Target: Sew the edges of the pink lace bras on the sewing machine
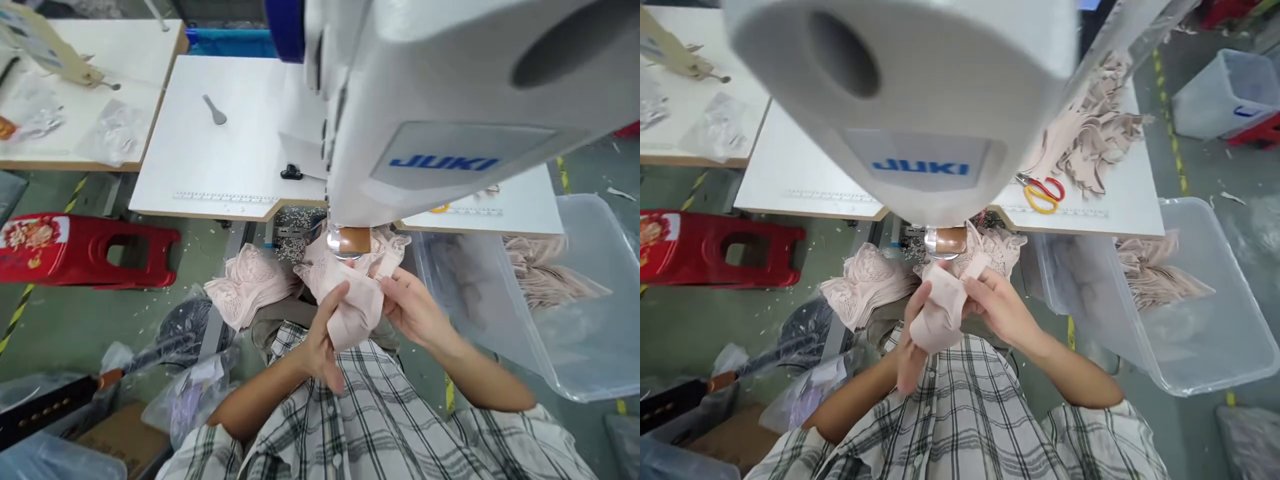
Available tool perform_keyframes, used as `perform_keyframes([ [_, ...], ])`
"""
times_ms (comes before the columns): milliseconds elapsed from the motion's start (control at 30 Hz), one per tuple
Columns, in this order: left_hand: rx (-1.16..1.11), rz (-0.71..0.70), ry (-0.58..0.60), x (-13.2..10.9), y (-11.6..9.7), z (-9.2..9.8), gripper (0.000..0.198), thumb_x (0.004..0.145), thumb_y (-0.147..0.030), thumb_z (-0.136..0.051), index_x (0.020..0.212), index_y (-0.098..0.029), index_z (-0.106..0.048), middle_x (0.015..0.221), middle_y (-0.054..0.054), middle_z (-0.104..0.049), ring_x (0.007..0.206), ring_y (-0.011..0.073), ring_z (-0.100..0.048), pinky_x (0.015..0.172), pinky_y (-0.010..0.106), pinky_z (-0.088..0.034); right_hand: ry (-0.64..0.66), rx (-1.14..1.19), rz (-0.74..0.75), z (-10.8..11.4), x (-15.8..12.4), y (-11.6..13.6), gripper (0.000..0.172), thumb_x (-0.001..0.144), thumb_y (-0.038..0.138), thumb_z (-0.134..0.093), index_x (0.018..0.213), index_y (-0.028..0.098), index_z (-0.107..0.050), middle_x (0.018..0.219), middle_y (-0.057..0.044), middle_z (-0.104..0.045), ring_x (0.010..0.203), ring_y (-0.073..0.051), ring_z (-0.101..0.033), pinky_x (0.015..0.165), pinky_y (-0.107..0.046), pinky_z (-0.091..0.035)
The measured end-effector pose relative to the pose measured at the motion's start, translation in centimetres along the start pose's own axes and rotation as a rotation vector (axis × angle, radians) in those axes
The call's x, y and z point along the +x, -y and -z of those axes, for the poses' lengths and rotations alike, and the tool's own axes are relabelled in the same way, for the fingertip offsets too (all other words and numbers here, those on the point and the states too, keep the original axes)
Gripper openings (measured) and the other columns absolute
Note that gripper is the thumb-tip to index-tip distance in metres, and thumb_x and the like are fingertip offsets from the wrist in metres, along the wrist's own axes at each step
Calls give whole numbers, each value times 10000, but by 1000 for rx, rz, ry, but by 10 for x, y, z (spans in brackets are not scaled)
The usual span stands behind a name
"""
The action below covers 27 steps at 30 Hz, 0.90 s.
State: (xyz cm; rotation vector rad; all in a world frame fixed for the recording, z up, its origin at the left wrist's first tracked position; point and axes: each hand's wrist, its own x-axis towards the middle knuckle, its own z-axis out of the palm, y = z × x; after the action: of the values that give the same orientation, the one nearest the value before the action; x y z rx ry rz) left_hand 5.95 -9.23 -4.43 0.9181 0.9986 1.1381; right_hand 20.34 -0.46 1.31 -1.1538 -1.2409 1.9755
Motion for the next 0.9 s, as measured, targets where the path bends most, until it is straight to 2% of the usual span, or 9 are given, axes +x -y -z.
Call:
perform_keyframes([
  [67, 266, -278, 4, 4, -18, 13, 1074, 579, -885, -664, 1441, -280, -453, 1511, 154, -425, 1474, 437, -253, 1165, 535, -303, -46, -207, 157, 7, 8, 11, 329, 896, 541, -544, 911, 219, -611, 842, -41, -664, 739, -185, -639, 645, -320, -559],
  [133, 506, -385, -61, 14, -33, 22, 935, 701, -757, -696, 1440, -226, -480, 1454, 191, -482, 1449, 452, -293, 1150, 547, -319, -200, -491, 361, 14, 23, 18, 266, 893, 467, -549, 860, 215, -625, 941, -65, -645, 870, -208, -620, 749, -348, -549],
  [200, 671, -316, -117, 27, -43, 25, 873, 723, -653, -751, 1426, -191, -516, 1336, 200, -578, 1369, 441, -415, 1087, 494, -412, -342, -675, 463, 18, 42, 19, 208, 855, 407, -570, 784, 213, -595, 972, -75, -613, 922, -220, -588, 788, -357, -528],
  [233, 715, -269, -123, 32, -46, 26, 837, 725, -617, -769, 1410, -193, -542, 1255, 188, -627, 1302, 421, -490, 1031, 448, -466, -374, -677, 462, 19, 50, 18, 178, 837, 388, -573, 792, 216, -578, 965, -70, -604, 907, -215, -580, 779, -352, -523],
  [367, 909, -179, -74, 42, -47, 26, 698, 816, -573, -709, 1405, -224, -570, 972, 101, -706, 992, 292, -663, 816, 295, -551, -294, -326, 358, 21, 72, 8, 219, 816, 350, -571, 995, 226, -543, 944, -30, -619, 817, -182, -584, 734, -320, -521],
  [467, 1170, -205, -15, 41, -45, 29, 634, 933, -531, -578, 1483, -231, -480, 872, 50, -696, 809, 207, -673, 763, 260, -552, -245, -244, 369, 25, 79, 8, 198, 867, 365, -547, 1000, 219, -567, 950, -30, -628, 774, -168, -577, 743, -323, -515],
  [567, 1346, -270, -9, 42, -50, 31, 597, 978, -487, -524, 1520, -261, -415, 841, 26, -690, 691, 163, -647, 737, 253, -551, -277, -403, 470, 32, 89, 13, 194, 880, 371, -564, 959, 204, -620, 991, -54, -627, 803, -175, -575, 787, -341, -508],
  [767, 1455, -296, -43, 50, -64, 32, 594, 980, -478, -527, 1515, -244, -417, 695, -13, -639, 544, 124, -564, 589, 205, -494, -286, -671, 668, 40, 114, 18, 112, 860, 281, -566, 863, 210, -653, 904, -69, -633, 932, -246, -586, 796, -377, -527],
  [900, 1461, -268, -34, 52, -65, 32, 595, 982, -492, -510, 1507, -225, -430, 710, 6, -654, 569, 132, -572, 538, 195, -453, -246, -670, 711, 40, 120, 19, 71, 863, 253, -562, 866, 223, -625, 1025, -65, -680, 1042, -274, -596, 896, -427, -526],
])
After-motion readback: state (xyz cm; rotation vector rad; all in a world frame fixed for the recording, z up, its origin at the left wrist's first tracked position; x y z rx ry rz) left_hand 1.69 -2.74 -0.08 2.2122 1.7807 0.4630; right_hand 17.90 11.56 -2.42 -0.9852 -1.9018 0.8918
